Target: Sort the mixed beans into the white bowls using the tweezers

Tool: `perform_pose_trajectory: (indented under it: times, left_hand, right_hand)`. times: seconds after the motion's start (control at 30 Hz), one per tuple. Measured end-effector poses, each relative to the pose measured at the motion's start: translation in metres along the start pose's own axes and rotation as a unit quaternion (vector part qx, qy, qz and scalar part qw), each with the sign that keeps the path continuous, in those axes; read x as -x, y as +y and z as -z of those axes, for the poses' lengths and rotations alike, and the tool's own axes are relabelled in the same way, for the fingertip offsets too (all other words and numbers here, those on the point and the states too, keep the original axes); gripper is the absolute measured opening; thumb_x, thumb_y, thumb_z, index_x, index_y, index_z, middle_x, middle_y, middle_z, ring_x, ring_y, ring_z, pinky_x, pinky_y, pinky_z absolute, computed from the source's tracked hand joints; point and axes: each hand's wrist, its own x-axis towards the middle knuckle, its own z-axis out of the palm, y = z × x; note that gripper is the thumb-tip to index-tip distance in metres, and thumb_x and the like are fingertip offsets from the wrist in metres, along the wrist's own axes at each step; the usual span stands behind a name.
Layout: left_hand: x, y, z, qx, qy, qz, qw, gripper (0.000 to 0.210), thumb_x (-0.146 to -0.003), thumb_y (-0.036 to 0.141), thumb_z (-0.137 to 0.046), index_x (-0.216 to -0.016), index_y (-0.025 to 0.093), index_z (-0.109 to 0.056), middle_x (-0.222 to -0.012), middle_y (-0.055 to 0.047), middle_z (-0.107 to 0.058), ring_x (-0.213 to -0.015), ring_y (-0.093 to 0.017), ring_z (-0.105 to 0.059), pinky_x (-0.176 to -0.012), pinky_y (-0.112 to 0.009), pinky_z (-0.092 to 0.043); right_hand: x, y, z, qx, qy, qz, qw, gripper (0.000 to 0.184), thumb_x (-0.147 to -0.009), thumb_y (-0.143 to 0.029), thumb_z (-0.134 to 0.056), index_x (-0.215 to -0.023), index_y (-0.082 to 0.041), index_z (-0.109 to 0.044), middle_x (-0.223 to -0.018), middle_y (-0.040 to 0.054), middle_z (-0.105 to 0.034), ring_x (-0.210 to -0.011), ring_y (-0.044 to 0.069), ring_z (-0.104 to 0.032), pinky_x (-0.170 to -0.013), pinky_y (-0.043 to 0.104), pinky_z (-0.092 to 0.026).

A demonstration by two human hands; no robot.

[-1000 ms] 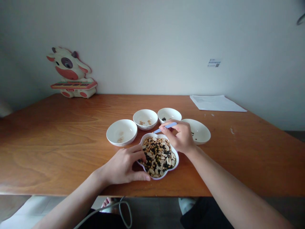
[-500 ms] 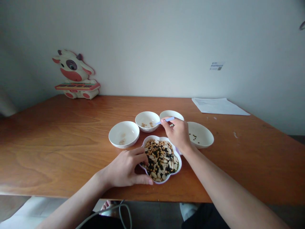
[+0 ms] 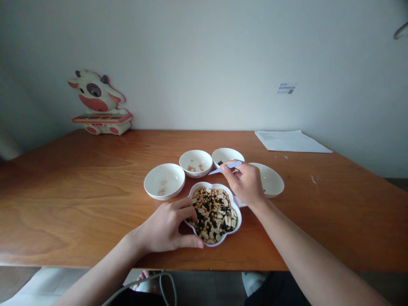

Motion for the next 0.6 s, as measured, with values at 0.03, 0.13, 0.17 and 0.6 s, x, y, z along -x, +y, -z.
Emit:
perform_pose_trajectory:
  times: [0.03,0.13,0.17,0.6]
  left_hand:
    - [0.000,0.000,0.000,0.002,0.003,-0.001,1.000,0.038,-0.083,0.050,-0.076,-0.085,0.015,-0.061,-0.090,-0.003,-0.057,-0.076,-0.017,-0.054,-0.063,-0.026,-0.039]
    - [0.001,0.000,0.000,0.006,0.004,-0.002,1.000,0.038,-0.083,0.049,-0.077,-0.086,0.015,-0.061,-0.091,-0.003,-0.058,-0.076,-0.017,-0.054,-0.064,-0.026,-0.039]
    - [0.001,0.000,0.000,0.007,0.004,-0.002,1.000,0.038,-0.083,0.049,-0.076,-0.086,0.015,-0.061,-0.091,-0.003,-0.058,-0.076,-0.017,-0.054,-0.063,-0.026,-0.039]
    - [0.000,-0.001,0.000,0.008,0.004,0.001,1.000,0.038,-0.083,0.050,-0.076,-0.086,0.015,-0.061,-0.091,-0.004,-0.058,-0.077,-0.017,-0.055,-0.063,-0.026,-0.040]
  right_hand:
    - [0.001,0.000,0.004,-0.007,-0.011,0.009,1.000,0.022,-0.090,-0.031,-0.059,-0.082,-0.015,-0.073,-0.069,0.0037,-0.072,-0.053,0.013,-0.059,-0.054,0.025,-0.043]
    - [0.003,-0.001,0.013,-0.019,-0.075,0.042,0.996,0.022,-0.089,-0.028,-0.059,-0.075,-0.015,-0.070,-0.066,0.0027,-0.069,-0.054,0.013,-0.057,-0.052,0.024,-0.040]
    - [0.003,-0.001,0.015,-0.021,-0.098,0.052,0.994,0.021,-0.088,-0.026,-0.059,-0.074,-0.015,-0.069,-0.067,0.0025,-0.068,-0.053,0.012,-0.055,-0.051,0.024,-0.039]
    - [0.003,-0.005,0.013,-0.013,-0.164,0.061,0.984,0.018,-0.083,-0.019,-0.058,-0.068,-0.014,-0.066,-0.061,0.0007,-0.063,-0.052,0.010,-0.052,-0.052,0.023,-0.038]
